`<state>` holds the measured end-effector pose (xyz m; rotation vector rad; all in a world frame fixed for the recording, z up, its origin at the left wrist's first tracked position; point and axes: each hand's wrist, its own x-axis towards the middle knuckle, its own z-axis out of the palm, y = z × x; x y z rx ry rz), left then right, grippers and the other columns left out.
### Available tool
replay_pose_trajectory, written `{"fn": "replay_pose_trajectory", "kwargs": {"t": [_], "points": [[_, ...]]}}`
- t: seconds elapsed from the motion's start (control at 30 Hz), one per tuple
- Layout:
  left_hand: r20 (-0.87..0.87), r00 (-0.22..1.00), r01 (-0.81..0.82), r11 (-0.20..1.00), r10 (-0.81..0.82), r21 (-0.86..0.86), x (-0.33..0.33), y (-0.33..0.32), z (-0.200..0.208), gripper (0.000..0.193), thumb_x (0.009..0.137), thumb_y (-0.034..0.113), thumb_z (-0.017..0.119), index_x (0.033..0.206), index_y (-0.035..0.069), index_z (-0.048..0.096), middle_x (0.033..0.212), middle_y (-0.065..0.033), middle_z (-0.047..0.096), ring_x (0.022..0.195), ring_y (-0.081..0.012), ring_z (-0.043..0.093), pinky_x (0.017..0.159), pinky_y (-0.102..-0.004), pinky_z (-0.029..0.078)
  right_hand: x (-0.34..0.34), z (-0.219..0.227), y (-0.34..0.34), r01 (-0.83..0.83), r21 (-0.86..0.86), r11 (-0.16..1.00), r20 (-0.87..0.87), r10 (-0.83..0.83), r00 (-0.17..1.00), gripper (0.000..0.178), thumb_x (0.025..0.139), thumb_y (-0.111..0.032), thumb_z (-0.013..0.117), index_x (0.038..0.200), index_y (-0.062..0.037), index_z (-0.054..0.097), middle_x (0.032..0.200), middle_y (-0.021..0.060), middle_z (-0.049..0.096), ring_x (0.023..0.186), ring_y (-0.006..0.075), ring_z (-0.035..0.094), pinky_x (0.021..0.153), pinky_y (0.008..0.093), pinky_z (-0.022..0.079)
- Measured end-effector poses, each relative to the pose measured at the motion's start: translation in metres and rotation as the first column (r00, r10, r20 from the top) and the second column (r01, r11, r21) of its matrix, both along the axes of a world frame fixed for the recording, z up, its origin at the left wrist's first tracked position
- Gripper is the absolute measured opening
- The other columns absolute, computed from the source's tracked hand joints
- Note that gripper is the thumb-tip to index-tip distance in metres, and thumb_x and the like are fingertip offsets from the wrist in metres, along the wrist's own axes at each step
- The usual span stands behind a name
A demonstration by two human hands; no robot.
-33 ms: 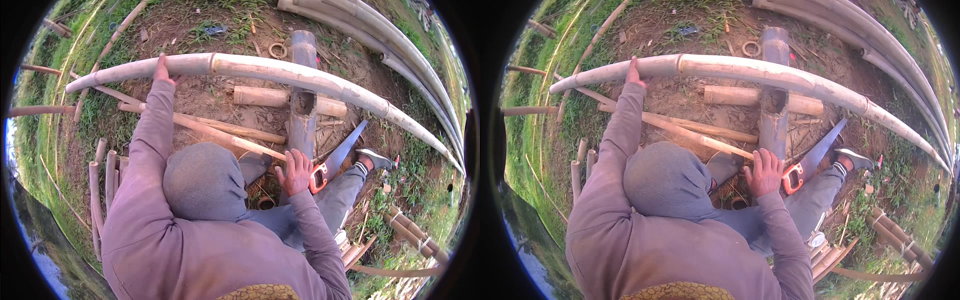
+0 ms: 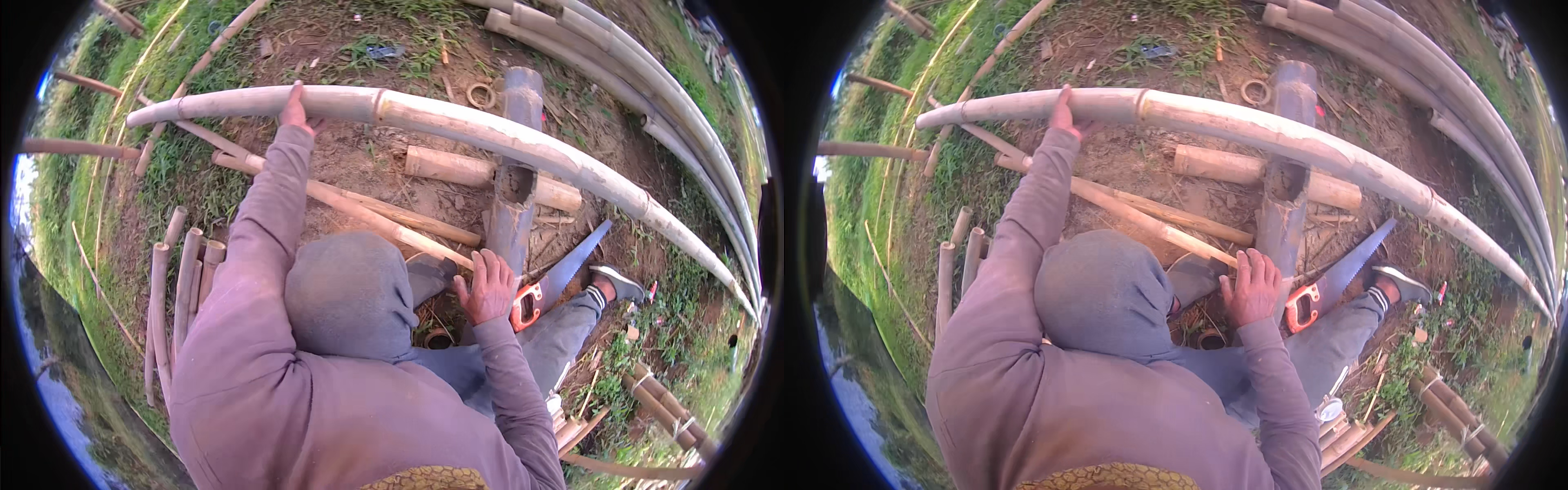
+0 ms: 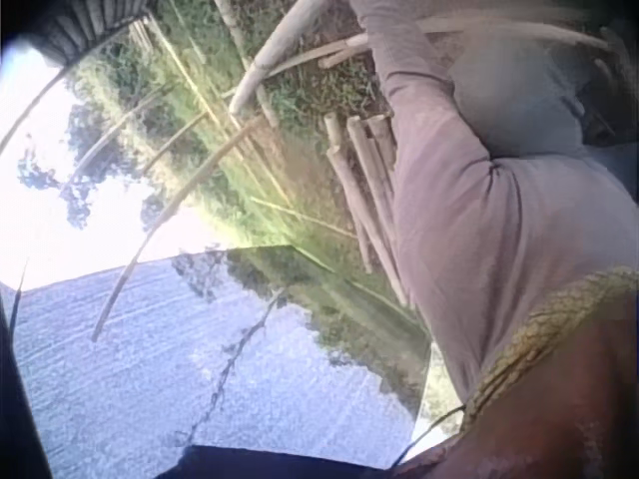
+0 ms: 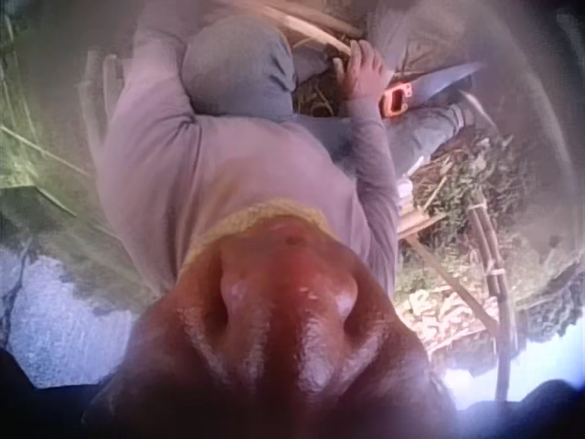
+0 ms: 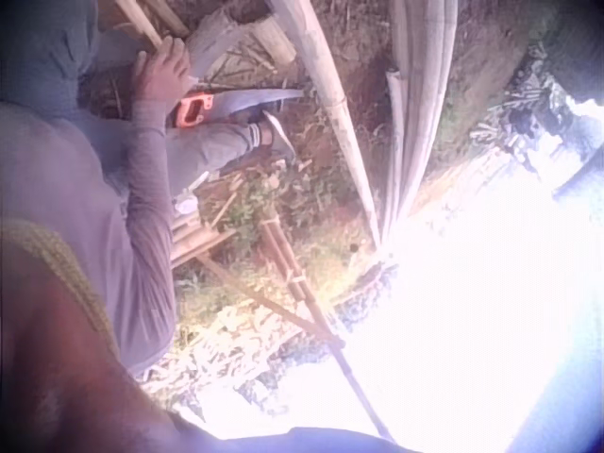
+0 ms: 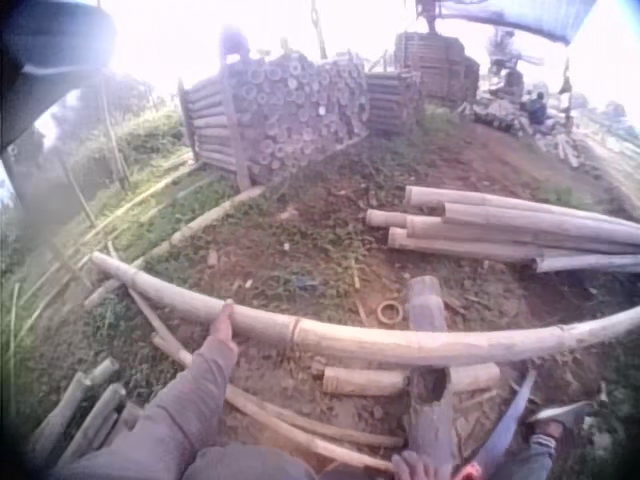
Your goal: The person sits on the ground and uses a hand saw to cut bamboo poles into shorter sections. They repeatedly position bamboo on a support, saw through it, and place the cut pieces aside.
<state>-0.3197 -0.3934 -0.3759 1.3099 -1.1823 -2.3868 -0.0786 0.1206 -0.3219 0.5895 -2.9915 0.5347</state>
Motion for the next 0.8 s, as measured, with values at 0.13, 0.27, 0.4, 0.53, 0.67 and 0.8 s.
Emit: {"fn": "replay_pose_trajectory", "kwargs": {"t": [0.13, 0.27, 0.4, 0.53, 0.67, 0.8], "points": [[-0.109, 0.992, -0.067, 0.998, 0.068, 0.009, -0.010, 0.036, 0.015, 0.074, 0.091, 0.045, 0.084, 0.148, 0.013, 0.048, 0.144, -0.0170, 0.054, 0.130, -0.0442, 0.057, 0.105, -0.0671, 0.052, -0.025, -0.044, -0.063, -0.094, -0.018, 0.995, 0.252, 0.096, 0.963, 0.069, 0.084, -0.035, 0.084, 0.141, -0.0043, 0.059, 0.132, 0.0193, 0.065, 0.121, 0.0407, 0.063, 0.101, 0.0526, 0.050], [-0.153, 0.984, -0.087, 0.995, 0.093, 0.044, -0.014, 0.033, 0.027, 0.069, 0.092, 0.041, 0.084, 0.145, 0.010, 0.051, 0.138, -0.0154, 0.060, 0.121, -0.0391, 0.065, 0.098, -0.0658, 0.056, -0.030, -0.072, -0.079, -0.100, -0.093, 0.991, 0.298, 0.124, 0.947, 0.059, 0.083, -0.040, 0.086, 0.128, -0.0079, 0.065, 0.104, 0.0198, 0.074, 0.092, 0.0414, 0.073, 0.080, 0.0520, 0.057], [-0.055, 0.972, -0.228, 0.974, 0.227, -0.012, -0.038, 0.030, 0.014, 0.067, 0.092, 0.038, 0.085, 0.142, 0.008, 0.052, 0.133, -0.0146, 0.064, 0.114, -0.0356, 0.069, 0.093, -0.0631, 0.059, -0.019, -0.030, -0.058, -0.151, -0.165, 0.975, 0.092, 0.168, 0.981, 0.044, 0.080, -0.041, 0.089, 0.102, -0.0095, 0.069, 0.081, 0.0153, 0.070, 0.071, 0.0387, 0.070, 0.064, 0.0493, 0.055], [0.002, 0.935, -0.354, 0.931, 0.356, -0.093, -0.067, 0.014, -0.016, 0.091, 0.088, 0.038, 0.088, 0.153, 0.003, 0.034, 0.141, -0.0177, 0.059, 0.117, -0.0337, 0.067, 0.090, -0.0588, 0.059, -0.026, -0.006, -0.017, -0.207, -0.209, 0.956, 0.097, 0.231, 0.968, 0.042, 0.078, -0.042, 0.091, 0.091, -0.0091, 0.068, 0.076, 0.0135, 0.067, 0.066, 0.0366, 0.067, 0.060, 0.0475, 0.052], [0.040, 0.928, -0.362, 0.923, 0.370, -0.127, -0.064, 0.016, -0.024, 0.111, 0.084, 0.037, 0.091, 0.159, 0.000, 0.020, 0.152, -0.0210, 0.051, 0.135, -0.0351, 0.056, 0.113, -0.0589, 0.041, -0.033, 0.013, -0.021, -0.211, -0.235, 0.949, 0.053, 0.229, 0.972, 0.042, 0.078, -0.040, 0.092, 0.096, -0.0091, 0.070, 0.076, 0.0126, 0.067, 0.066, 0.0350, 0.067, 0.059, 0.0458, 0.051], [-0.014, 0.990, -0.137, 0.953, 0.138, -0.269, -0.032, 0.065, 0.046, 0.107, 0.087, 0.050, 0.086, 0.156, -0.007, 0.026, 0.152, -0.0276, 0.051, 0.134, -0.0344, 0.058, 0.115, -0.0480, 0.044, -0.063, 0.036, -0.011, -0.185, -0.145, 0.972, -0.044, 0.180, 0.983, 0.043, 0.080, -0.036, 0.091, 0.103, -0.0066, 0.071, 0.080, 0.0135, 0.067, 0.068, 0.0356, 0.068, 0.060, 0.0452, 0.051]]}}
